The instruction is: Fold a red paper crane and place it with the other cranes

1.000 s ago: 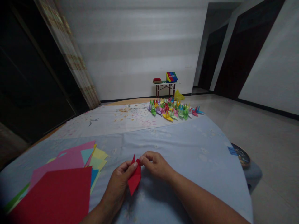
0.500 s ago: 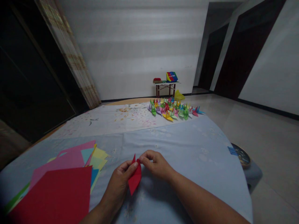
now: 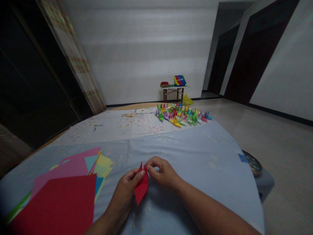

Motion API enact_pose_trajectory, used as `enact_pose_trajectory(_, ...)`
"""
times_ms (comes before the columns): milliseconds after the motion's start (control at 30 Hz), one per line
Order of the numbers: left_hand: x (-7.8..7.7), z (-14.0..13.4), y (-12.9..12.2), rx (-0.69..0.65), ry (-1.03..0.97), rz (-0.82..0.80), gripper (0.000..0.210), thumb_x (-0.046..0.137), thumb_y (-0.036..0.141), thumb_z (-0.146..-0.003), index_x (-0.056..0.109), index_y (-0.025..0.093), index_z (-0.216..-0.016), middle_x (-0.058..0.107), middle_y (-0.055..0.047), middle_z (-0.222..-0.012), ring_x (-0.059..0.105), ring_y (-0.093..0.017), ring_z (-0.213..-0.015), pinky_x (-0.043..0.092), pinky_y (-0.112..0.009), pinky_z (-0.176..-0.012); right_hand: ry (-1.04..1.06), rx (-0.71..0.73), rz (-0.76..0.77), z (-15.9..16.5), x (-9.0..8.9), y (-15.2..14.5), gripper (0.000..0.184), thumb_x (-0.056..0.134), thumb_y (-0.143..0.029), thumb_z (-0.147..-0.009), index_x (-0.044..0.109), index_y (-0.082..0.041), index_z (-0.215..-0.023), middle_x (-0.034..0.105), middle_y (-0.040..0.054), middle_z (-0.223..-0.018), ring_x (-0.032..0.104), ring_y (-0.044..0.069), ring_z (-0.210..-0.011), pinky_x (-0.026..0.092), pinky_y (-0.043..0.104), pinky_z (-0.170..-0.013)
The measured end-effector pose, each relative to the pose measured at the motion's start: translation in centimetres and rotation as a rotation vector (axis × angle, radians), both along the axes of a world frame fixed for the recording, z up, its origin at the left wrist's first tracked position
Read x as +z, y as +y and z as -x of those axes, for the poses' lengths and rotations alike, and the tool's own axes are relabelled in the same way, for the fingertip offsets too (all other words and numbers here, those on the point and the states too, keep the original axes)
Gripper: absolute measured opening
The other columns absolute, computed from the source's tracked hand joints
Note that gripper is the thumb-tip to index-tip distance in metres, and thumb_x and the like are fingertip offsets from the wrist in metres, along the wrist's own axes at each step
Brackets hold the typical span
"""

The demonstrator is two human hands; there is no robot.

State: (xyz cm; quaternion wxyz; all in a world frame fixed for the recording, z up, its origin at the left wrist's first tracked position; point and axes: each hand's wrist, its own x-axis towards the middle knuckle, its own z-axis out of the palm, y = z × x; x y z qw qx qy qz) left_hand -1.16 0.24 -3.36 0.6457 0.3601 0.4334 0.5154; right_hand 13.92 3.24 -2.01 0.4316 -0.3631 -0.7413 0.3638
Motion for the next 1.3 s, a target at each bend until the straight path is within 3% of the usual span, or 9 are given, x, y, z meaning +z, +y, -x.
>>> enact_pose_trajectory(200, -0.2, 0.1, 0.1, 0.010, 0.019, 0.017, 0.028, 0.074, 0.039, -0.061, 0.067, 0.015, -0.073, 0.061, 0.002, -0.058, 0.051, -0.009, -0.049, 0.037, -0.020, -0.051, 0.056, -0.002, 0.107, -0.3, 0.0, 0.4, 0.043, 0.037, -0.047, -0.089, 0.063, -0.015, -0.077, 0.063, 0.0047, -0.078, 0.059, 0.015, -0.077, 0.045, 0.028, -0.075)
enact_pose_trajectory(500, 0.0, -0.1, 0.1, 0.013, 0.021, -0.010, 0.023, 0.075, 0.034, -0.061, 0.067, 0.015, -0.071, 0.061, 0.003, -0.057, 0.049, -0.008, -0.050, 0.036, -0.018, -0.051, 0.003, -0.017, 0.156, 0.1, 0.1, 0.1, 0.029, 0.053, -0.042, -0.081, 0.062, -0.014, -0.076, 0.064, 0.0038, -0.076, 0.058, 0.015, -0.072, 0.045, 0.027, -0.068)
enact_pose_trajectory(733, 0.0, 0.2, 0.2, 0.023, 0.034, 0.015, 0.025, 0.073, 0.036, -0.063, 0.067, 0.015, -0.075, 0.061, 0.003, -0.057, 0.049, -0.008, -0.048, 0.036, -0.019, -0.051, 0.130, 0.029, 0.234, -0.3, -0.3, 0.8, 0.048, 0.037, -0.053, -0.086, 0.063, -0.013, -0.080, 0.064, 0.0062, -0.077, 0.059, 0.016, -0.076, 0.045, 0.031, -0.074)
enact_pose_trajectory(967, 0.4, 0.0, 0.1, 0.019, -0.011, -0.020, 0.027, 0.073, 0.037, -0.063, 0.067, 0.014, -0.075, 0.065, -0.001, -0.067, 0.054, -0.011, -0.058, 0.040, -0.020, -0.058, 0.157, 0.097, 0.370, 0.1, -1.0, 0.6, 0.037, 0.061, -0.049, -0.073, 0.060, -0.013, -0.077, 0.062, 0.0020, -0.069, 0.054, 0.012, -0.063, 0.043, 0.025, -0.063)
enact_pose_trajectory(1133, 0.5, 0.1, -0.1, -0.069, -0.029, -0.047, 0.031, 0.061, 0.041, -0.076, 0.066, 0.014, -0.091, 0.066, -0.003, -0.077, 0.056, -0.013, -0.070, 0.041, -0.022, -0.066, 0.194, 0.004, 0.301, 0.0, -1.0, 0.8, 0.033, 0.060, -0.047, -0.074, 0.058, -0.014, -0.073, 0.059, 0.0011, -0.067, 0.052, 0.011, -0.063, 0.041, 0.025, -0.063)
enact_pose_trajectory(1300, 0.0, 0.1, 0.1, -0.141, 0.059, -0.049, 0.035, 0.069, 0.036, -0.070, 0.064, 0.014, -0.096, 0.066, -0.005, -0.086, 0.057, -0.016, -0.079, 0.042, -0.024, -0.073, 0.240, -0.049, 0.262, -0.3, -0.7, 1.1, 0.030, 0.059, -0.045, -0.076, 0.057, -0.015, -0.074, 0.060, 0.0014, -0.070, 0.053, 0.012, -0.066, 0.042, 0.026, -0.066)
